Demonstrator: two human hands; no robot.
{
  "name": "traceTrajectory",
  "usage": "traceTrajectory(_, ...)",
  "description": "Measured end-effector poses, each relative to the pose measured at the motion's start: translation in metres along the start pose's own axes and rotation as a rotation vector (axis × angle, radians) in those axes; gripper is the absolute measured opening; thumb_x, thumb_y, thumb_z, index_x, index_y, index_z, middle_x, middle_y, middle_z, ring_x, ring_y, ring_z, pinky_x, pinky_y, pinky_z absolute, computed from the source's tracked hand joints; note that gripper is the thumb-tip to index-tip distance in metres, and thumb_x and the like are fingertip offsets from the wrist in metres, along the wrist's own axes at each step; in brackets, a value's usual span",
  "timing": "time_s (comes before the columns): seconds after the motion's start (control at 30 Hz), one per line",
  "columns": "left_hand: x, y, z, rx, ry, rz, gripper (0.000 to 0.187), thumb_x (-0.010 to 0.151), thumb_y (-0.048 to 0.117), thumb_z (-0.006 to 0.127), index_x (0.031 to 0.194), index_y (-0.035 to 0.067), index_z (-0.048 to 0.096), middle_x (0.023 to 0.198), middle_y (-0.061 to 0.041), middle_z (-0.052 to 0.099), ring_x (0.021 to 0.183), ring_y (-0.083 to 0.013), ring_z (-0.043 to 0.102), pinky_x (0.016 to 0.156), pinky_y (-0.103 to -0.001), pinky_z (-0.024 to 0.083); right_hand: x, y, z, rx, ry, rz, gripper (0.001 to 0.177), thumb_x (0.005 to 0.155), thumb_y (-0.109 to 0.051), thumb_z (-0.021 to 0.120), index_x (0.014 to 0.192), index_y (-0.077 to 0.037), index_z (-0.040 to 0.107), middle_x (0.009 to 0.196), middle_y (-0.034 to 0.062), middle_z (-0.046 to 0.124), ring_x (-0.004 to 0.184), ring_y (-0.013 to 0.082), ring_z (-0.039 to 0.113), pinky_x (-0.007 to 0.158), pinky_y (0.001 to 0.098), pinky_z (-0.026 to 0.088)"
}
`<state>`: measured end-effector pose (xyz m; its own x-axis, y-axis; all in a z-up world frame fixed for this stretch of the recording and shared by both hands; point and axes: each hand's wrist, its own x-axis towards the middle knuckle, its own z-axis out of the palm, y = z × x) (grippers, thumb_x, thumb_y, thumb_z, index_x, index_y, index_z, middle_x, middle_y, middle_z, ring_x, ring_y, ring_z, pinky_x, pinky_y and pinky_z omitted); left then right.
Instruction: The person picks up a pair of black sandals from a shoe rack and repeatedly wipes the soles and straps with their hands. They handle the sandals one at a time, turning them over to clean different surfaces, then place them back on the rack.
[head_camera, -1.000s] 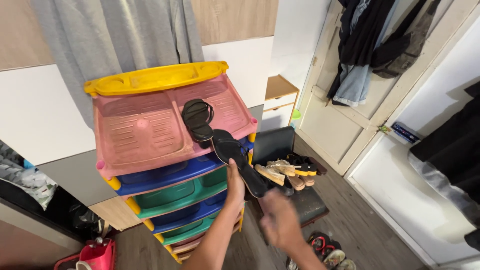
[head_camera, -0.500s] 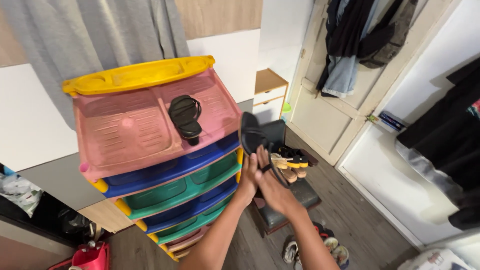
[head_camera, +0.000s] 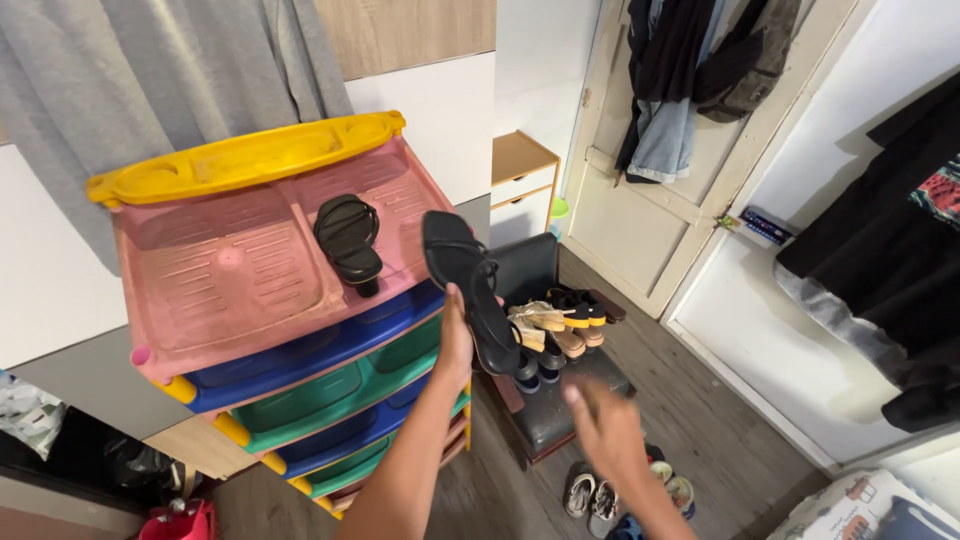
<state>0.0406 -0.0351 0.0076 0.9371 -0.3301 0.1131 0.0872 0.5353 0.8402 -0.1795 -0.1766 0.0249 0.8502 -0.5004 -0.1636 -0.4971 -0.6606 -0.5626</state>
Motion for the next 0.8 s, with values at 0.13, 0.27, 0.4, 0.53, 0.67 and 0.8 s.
traceTrajectory(0.13,-0.009,0.001,0.011,-0.011,-0.156,-0.235,0.084,0.104,0.069,0.035,0.141,-0.004,0.053,0.127,-0.019,0.062,0.115,-0.0267,0.060,0.100,-0.041,0.047,0.025,-0.040,-0.023,0.338,0.236,-0.905,0.075,0.105,-0.059,0.029,0.149,-0.002,0.050,0.151,0.0257,0.054,0.143,0.0388,0.049,0.117,0.0479,0.037)
traceTrajectory(0.27,-0.026,-0.021,0.018,0.245,-0.245,-0.137,0.085,0.095,0.068,0.042,0.157,0.010,0.037,0.161,-0.005,0.045,0.147,-0.0171,0.041,0.119,-0.032,0.029,0.068,-0.067,-0.002,-0.026,0.145,-1.013,0.087,0.105,-0.062,0.023,0.160,0.006,0.025,0.166,0.0327,0.023,0.156,0.0435,0.018,0.125,0.0505,0.016)
traceTrajectory(0.4,-0.023,-0.042,-0.003,0.305,-0.179,-0.270,0.081,0.097,0.063,0.043,0.158,0.009,0.038,0.160,-0.005,0.044,0.147,-0.0179,0.040,0.119,-0.033,0.031,0.056,-0.105,-0.020,0.197,0.094,-0.820,0.093,0.102,-0.067,0.019,0.161,0.006,0.017,0.165,0.0277,0.025,0.158,0.0403,0.016,0.125,0.0469,0.016)
traceTrajectory(0.53,-0.017,-0.056,-0.045,0.138,-0.464,0.131,0.079,0.100,0.055,0.056,0.158,0.008,0.032,0.159,-0.010,0.041,0.147,-0.0232,0.038,0.122,-0.039,0.028,0.031,-0.096,-0.011,-0.067,0.098,-1.011,0.090,0.104,-0.063,0.027,0.159,0.008,0.017,0.168,0.0309,0.019,0.159,0.0408,0.013,0.127,0.0473,0.012)
traceTrajectory(0.67,-0.032,-0.030,-0.029,-0.337,-0.120,-0.576,0.077,0.090,0.067,0.047,0.147,0.015,0.052,0.139,-0.010,0.063,0.128,-0.0259,0.060,0.110,-0.044,0.045,0.035,-0.093,-0.008,-0.088,-0.101,-1.045,0.090,0.104,-0.060,0.030,0.159,0.010,0.019,0.166,0.0327,0.020,0.157,0.0397,0.016,0.125,0.0472,0.012)
traceTrajectory(0.8,-0.038,-0.030,-0.028,-0.228,-0.207,-0.566,0.079,0.090,0.070,0.051,0.144,0.013,0.054,0.134,-0.011,0.065,0.119,-0.0250,0.064,0.105,-0.044,0.050,0.066,-0.118,0.000,-0.078,0.093,-0.952,0.090,0.101,-0.061,0.031,0.158,0.008,0.026,0.162,0.0268,0.034,0.154,0.0364,0.028,0.127,0.0448,0.019)
